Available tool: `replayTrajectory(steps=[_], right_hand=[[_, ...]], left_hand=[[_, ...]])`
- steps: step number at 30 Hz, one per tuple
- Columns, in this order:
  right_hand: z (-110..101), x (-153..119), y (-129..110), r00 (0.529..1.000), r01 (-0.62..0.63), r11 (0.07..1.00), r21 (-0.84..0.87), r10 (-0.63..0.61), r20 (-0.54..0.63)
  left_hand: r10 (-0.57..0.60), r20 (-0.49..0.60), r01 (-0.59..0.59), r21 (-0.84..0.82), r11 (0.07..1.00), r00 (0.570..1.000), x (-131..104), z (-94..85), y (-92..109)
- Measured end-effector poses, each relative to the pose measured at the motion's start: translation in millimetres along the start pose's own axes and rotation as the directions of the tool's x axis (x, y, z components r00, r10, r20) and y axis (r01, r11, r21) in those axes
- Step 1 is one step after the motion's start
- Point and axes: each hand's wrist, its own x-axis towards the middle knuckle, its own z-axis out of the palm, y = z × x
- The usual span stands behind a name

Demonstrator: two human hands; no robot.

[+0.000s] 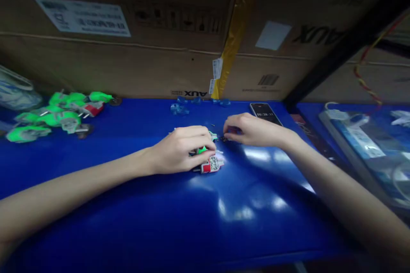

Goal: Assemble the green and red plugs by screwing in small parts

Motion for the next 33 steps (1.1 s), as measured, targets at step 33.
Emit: replayTrajectory(steps=[33], right_hand=[[-3.6,-10.0,11.9,0.959,-0.264,0.961,0.078,0.271,-0.085]], left_hand=[[0.135,-0.016,-0.12,0.359,0.926,0.991,1.5,-5.1,-3.4]])
